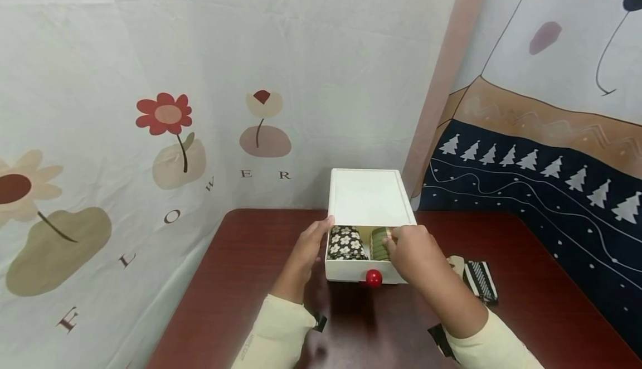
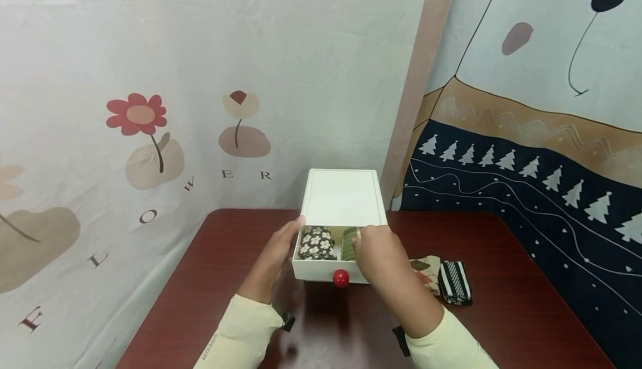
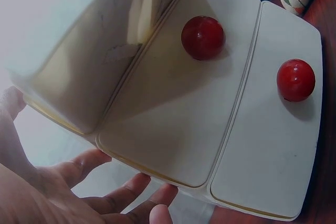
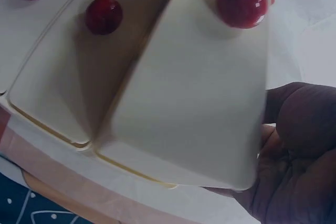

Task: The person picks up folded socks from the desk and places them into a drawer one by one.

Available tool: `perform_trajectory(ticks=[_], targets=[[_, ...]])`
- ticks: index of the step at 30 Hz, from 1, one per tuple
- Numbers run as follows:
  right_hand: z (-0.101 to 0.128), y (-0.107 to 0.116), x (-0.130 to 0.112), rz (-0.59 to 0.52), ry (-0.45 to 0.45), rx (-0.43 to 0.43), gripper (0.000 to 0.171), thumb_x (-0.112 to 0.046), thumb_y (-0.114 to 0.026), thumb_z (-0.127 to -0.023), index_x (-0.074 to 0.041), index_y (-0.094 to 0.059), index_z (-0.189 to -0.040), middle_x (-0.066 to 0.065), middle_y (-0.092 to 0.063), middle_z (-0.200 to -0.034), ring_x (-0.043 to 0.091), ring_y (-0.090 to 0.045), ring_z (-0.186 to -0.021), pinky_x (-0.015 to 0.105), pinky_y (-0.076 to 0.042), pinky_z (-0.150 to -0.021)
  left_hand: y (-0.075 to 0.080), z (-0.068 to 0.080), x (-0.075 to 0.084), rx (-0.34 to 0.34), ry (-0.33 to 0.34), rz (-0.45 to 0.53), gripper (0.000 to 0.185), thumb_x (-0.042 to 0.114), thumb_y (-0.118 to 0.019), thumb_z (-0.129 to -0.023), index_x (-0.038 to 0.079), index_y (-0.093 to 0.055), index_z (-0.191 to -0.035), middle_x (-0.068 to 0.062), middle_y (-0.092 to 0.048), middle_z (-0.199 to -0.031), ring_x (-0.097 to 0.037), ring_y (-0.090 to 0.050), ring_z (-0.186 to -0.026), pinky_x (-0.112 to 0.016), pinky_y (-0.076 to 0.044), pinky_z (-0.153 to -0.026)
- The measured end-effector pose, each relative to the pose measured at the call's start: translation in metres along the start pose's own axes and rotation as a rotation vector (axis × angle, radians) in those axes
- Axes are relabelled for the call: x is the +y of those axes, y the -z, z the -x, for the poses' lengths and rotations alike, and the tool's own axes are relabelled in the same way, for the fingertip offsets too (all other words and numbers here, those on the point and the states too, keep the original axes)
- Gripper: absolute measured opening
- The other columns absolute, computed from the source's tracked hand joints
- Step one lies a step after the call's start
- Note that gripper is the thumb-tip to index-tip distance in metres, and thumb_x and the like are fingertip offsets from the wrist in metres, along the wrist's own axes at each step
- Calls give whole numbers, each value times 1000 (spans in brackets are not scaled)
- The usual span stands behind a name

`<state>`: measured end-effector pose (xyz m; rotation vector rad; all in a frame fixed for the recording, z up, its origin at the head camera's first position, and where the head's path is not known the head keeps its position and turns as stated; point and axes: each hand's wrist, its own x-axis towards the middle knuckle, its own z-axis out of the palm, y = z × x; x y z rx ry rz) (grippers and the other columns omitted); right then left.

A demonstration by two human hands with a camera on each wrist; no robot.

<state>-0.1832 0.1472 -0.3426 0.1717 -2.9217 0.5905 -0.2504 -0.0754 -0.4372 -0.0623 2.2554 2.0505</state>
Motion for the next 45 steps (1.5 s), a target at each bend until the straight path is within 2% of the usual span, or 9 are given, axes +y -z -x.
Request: perform_trajectory(ticks=[8, 13, 17, 20, 26, 31, 37, 42, 45], targets=[[23, 6, -9, 73, 21, 171, 18, -11, -76, -100, 3, -80, -111, 18, -67, -90, 28, -65, -77, 47, -62, -69, -1, 0, 0, -12, 13, 0, 68, 67, -59, -101, 13, -67, -142, -19, -62, -148, -37, -58, -135, -55, -46, -94], [40, -6, -10, 70, 120, 404, 22, -15, -78, -100, 0, -77, -115, 20, -71, -107, 34, -65, -96, 53, -64, -72, -1, 0, 0, -11, 14, -1, 71, 68, -59, -101, 13, -65, -145, -19, -62, -151, -38, -57, -138, -60, -47, -98], [49, -31, -7, 21, 280, 659, 24, -17, -80, -95, 1, -74, -110, 16, -72, -94, 32, -68, -82, 46, -57, -56, -1, 1, 0, -8, 13, 0, 69, 67, -59, -101, 13, -66, -144, -18, -62, -150, -38, -56, -139, -63, -47, -100], [57, -54, -6, -46, 341, 772, 30, -18, -80, -92, 3, -71, -111, 7, -71, -80, 23, -65, -63, 38, -50, -48, -1, 1, 0, -4, 10, 1, 69, 67, -59, -101, 13, -67, -142, -18, -64, -147, -38, -57, -138, -66, -48, -101], [74, -94, -4, -170, 285, 791, 38, -29, -77, -99, 1, -63, -118, -8, -59, -69, 0, -45, -53, 25, -37, -46, -3, 1, 1, 2, 4, 18, 66, 66, -60, -101, 12, -69, -138, -18, -66, -142, -35, -59, -132, -58, -48, -96], [80, -113, -2, -227, 172, 749, 49, -20, -89, -87, 0, -59, -121, -10, -55, -69, -5, -40, -56, 24, -36, -49, -2, 0, -1, 5, 7, 15, 66, 67, -61, -101, 13, -69, -137, -17, -67, -141, -34, -58, -135, -62, -48, -98], [81, -125, 0, -279, 86, 684, 53, -17, -93, -83, -3, -57, -120, -12, -53, -65, -8, -39, -56, 22, -35, -50, -1, -1, -1, 1, 6, 35, 64, 65, -62, -100, 13, -69, -137, -17, -63, -148, -38, -55, -141, -75, -44, -107], [78, -128, 0, -314, 99, 704, 44, -12, -90, -85, -3, -59, -114, -14, -52, -62, -11, -37, -56, 15, -33, -49, -2, -1, 0, -10, 4, 32, 68, 65, -60, -101, 12, -66, -144, -18, -54, -161, -45, -47, -151, -80, -40, -111], [76, -128, -1, -331, 118, 715, 39, -9, -88, -86, -3, -60, -113, -15, -52, -61, -11, -37, -56, 13, -32, -48, -2, -1, 0, -8, 8, 36, 66, 65, -60, -101, 12, -68, -141, -18, -58, -157, -43, -50, -148, -80, -40, -111]])
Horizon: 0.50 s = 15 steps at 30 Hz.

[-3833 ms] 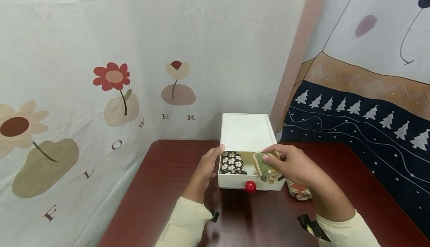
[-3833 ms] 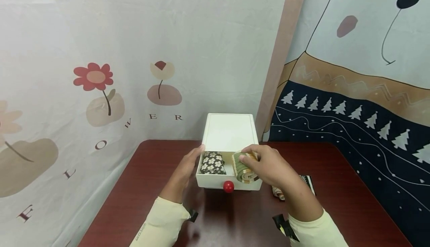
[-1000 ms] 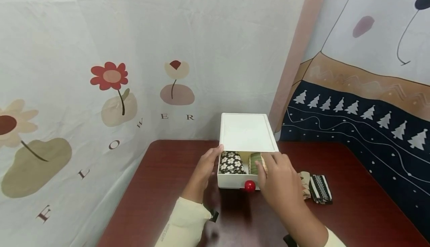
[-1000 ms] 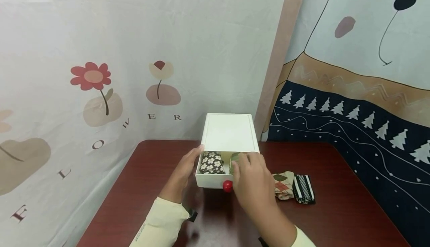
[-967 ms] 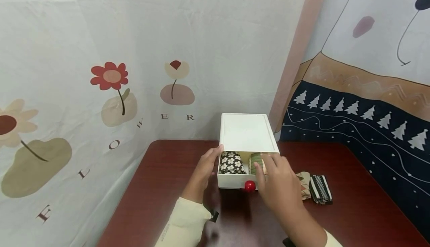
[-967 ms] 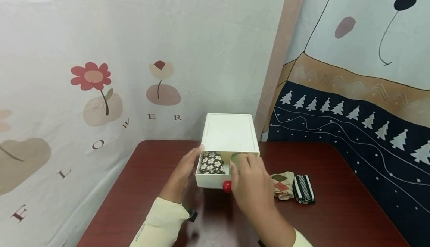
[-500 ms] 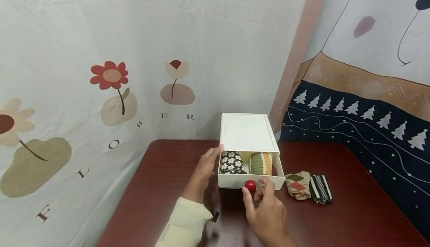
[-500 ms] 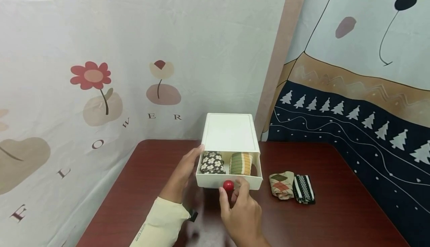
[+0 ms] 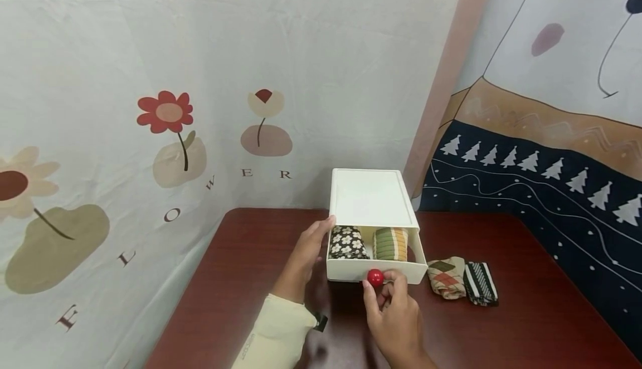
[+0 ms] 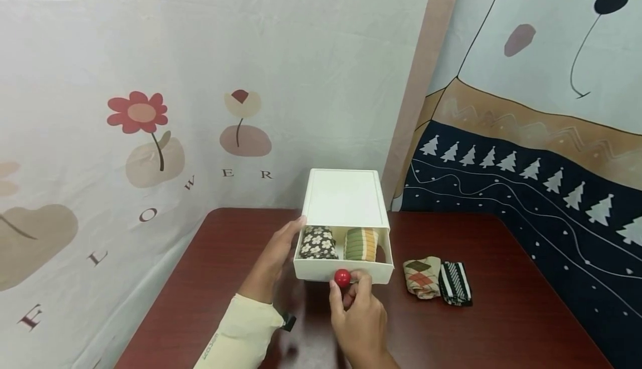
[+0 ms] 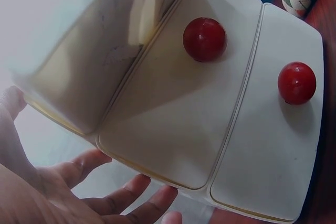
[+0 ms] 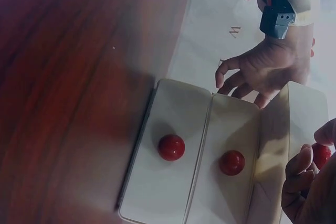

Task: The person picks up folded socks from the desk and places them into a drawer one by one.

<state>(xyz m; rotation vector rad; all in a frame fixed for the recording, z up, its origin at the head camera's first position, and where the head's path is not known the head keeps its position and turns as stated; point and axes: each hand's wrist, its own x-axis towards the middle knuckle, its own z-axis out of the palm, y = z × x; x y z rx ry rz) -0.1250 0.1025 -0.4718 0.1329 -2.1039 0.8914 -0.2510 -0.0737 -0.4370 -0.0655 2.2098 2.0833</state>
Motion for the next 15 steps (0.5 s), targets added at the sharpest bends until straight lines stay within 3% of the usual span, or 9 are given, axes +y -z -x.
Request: perform_trajectory(ticks=[8, 15], targets=[[-13, -2, 3, -19, 29, 1, 36, -8, -86, -88, -2, -62, -114, -16, -50, -58, -12, -36, -54, 15, -32, -47, -1, 1, 1, -7, 16, 3, 66, 67, -61, -100, 16, -68, -141, -16, -64, -149, -37, -57, -139, -79, -39, -112], [-24, -9, 8, -14, -28, -60, 34, -13, -84, -93, -4, -62, -117, -16, -47, -58, -10, -33, -53, 18, -31, -48, -1, 2, 2, 0, 17, 11, 68, 66, -60, -101, 14, -67, -144, -17, -57, -159, -44, -47, -151, -80, -38, -114]])
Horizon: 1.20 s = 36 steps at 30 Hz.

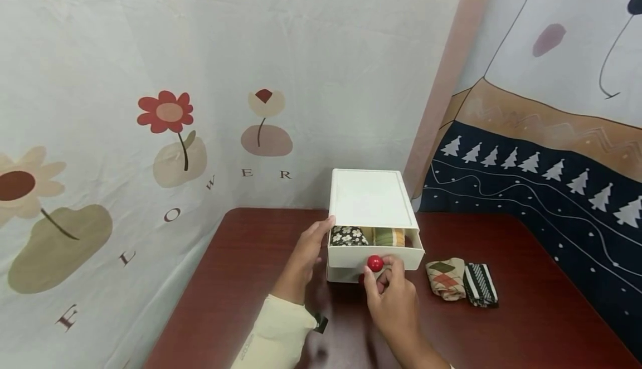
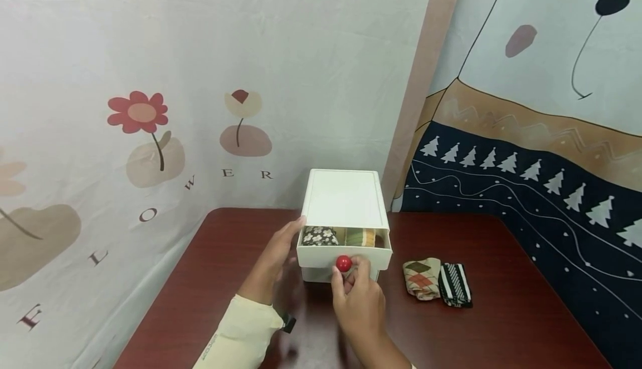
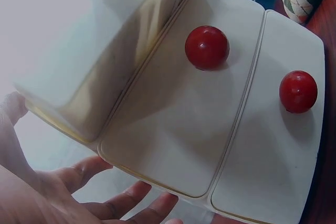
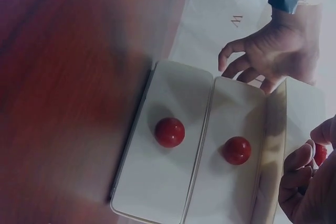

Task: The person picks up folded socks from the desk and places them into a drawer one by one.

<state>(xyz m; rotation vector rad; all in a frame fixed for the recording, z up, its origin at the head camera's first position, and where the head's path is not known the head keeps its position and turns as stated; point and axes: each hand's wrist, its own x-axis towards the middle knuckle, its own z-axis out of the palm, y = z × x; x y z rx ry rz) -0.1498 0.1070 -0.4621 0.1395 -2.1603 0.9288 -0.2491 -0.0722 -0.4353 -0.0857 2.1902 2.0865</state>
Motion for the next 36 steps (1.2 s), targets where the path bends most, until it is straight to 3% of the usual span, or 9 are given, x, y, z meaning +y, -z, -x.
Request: perform_trajectory(ticks=[9, 17, 30, 36], targets=[[-14, -7, 1, 0, -93, -77, 32, -17, -81, -98, -3, -61, -118, -11, -46, -58, -6, -35, -51, 22, -31, -48, -1, 0, 1, 8, -1, 4, 73, 65, -58, -102, 13, -61, -153, -21, -43, -171, -49, -37, -158, -83, -34, -116], [-22, -11, 5, -3, -122, -113, 31, -18, -80, -99, -3, -61, -119, -8, -47, -58, -2, -35, -51, 23, -31, -48, 0, 3, 0, 5, 0, 11, 71, 65, -58, -103, 11, -64, -149, -20, -55, -160, -44, -45, -152, -83, -34, -114], [-36, -14, 7, -18, -150, -169, 33, -20, -78, -102, -2, -59, -123, -5, -52, -58, 1, -40, -50, 24, -33, -47, 1, 8, 5, -28, 1, 6, 75, 66, -57, -104, 13, -58, -157, -19, -41, -173, -49, -31, -162, -85, -32, -116], [-40, -16, 8, -12, -146, -157, 35, -19, -81, -100, -1, -60, -121, -5, -51, -58, 2, -39, -51, 25, -32, -48, 0, 8, 7, -18, 6, 12, 73, 63, -58, -104, 11, -60, -154, -20, -42, -172, -49, -31, -162, -85, -31, -116]])
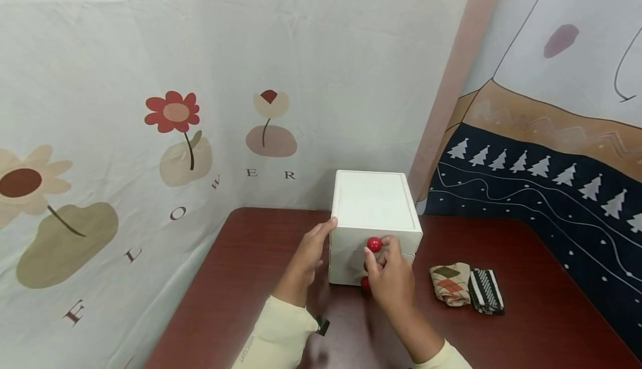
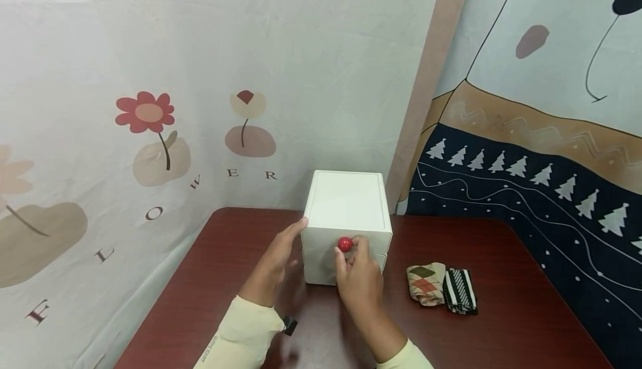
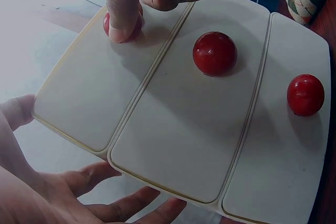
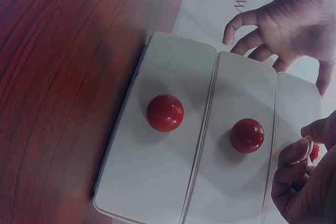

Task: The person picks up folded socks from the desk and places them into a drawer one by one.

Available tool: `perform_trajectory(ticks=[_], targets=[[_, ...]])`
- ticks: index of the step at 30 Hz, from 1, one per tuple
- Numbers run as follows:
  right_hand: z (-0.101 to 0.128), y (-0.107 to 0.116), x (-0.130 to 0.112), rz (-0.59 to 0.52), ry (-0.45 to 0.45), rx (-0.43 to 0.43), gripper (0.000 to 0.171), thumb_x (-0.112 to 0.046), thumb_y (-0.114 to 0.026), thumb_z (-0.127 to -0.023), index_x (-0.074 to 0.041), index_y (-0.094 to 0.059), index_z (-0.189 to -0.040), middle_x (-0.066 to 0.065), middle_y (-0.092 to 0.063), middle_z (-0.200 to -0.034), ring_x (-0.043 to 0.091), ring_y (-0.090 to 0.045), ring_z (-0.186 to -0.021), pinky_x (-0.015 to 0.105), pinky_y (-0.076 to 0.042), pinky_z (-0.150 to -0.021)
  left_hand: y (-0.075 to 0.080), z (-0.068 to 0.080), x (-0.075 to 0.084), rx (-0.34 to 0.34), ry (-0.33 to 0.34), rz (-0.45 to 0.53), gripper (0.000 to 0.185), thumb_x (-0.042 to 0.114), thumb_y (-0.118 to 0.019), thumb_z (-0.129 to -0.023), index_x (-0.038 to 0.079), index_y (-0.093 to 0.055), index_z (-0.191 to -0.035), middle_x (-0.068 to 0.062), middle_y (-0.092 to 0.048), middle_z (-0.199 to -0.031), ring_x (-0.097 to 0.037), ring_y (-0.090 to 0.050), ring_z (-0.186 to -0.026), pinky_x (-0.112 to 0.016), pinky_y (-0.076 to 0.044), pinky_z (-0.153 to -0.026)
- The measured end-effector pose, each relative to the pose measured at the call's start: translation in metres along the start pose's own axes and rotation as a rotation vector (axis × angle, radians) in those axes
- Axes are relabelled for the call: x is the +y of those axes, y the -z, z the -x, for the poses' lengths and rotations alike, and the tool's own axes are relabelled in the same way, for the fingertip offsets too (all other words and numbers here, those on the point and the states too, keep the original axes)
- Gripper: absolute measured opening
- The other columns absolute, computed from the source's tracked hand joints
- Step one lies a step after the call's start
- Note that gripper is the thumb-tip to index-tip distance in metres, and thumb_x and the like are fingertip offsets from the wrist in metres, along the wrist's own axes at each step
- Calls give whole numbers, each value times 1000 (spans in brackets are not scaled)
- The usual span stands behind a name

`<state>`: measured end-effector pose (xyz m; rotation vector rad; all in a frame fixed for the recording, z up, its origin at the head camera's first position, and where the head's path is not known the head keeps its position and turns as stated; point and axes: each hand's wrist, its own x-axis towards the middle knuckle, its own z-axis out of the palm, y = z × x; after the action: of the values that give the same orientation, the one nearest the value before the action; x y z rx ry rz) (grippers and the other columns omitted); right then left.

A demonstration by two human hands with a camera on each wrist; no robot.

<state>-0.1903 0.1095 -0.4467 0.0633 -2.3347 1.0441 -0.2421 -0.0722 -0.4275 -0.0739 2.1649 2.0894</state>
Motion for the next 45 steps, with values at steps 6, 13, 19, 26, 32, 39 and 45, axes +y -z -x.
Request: perform_trajectory(ticks=[6, 13, 19, 26, 32, 39, 45], targets=[[1, -1, 2, -18, -17, 6, 36, -19, -83, -98, -4, -60, -120, -3, -50, -58, 3, -39, -50, 25, -32, -47, 0, -1, 0, 8, 9, -12, 74, 65, -59, -102, 11, -61, -153, -19, -44, -171, -48, -34, -161, -84, -32, -118], [9, -5, 7, -25, -63, 21, 33, -16, -86, -95, -5, -61, -114, -3, -53, -60, 3, -42, -52, 26, -34, -50, -1, -2, -1, 28, -1, -26, 75, 65, -60, -101, 12, -62, -153, -19, -48, -169, -48, -39, -159, -83, -33, -118], [17, -10, 15, 36, -89, 30, 26, -17, -90, -90, -6, -66, -93, -4, -53, -59, 4, -45, -54, 26, -36, -50, -5, -2, -1, 37, -31, -37, 74, 65, -60, -102, 11, -62, -153, -20, -54, -164, -47, -51, -150, -83, -35, -117], [16, -11, 19, 105, -150, -26, 29, -26, -90, -91, -2, -74, -98, -2, -59, -57, 12, -54, -52, 33, -40, -48, -6, -2, -1, 37, -40, -43, 75, 65, -60, -102, 12, -60, -155, -21, -53, -165, -48, -50, -150, -83, -35, -116], [13, -12, 19, 151, -178, -80, 30, -31, -87, -93, -2, -78, -98, -2, -59, -54, 20, -63, -55, 38, -42, -48, -6, -3, -1, 33, -36, -47, 76, 66, -59, -102, 13, -60, -156, -21, -53, -164, -47, -54, -146, -84, -35, -116], [14, -13, 18, 175, -163, -93, 28, -29, -86, -93, -5, -74, -87, -2, -58, -55, 21, -62, -56, 37, -41, -48, -6, -5, -3, 40, -24, -38, 76, 65, -60, -101, 12, -59, -156, -21, -55, -163, -46, -57, -144, -83, -35, -116], [21, -11, 16, 197, -153, -95, 27, -31, -88, -89, -9, -73, -83, 2, -62, -58, 32, -70, -64, 46, -47, -52, -5, -6, -6, 49, -16, -17, 74, 64, -60, -102, 11, -60, -154, -20, -58, -159, -46, -56, -144, -84, -33, -117]])
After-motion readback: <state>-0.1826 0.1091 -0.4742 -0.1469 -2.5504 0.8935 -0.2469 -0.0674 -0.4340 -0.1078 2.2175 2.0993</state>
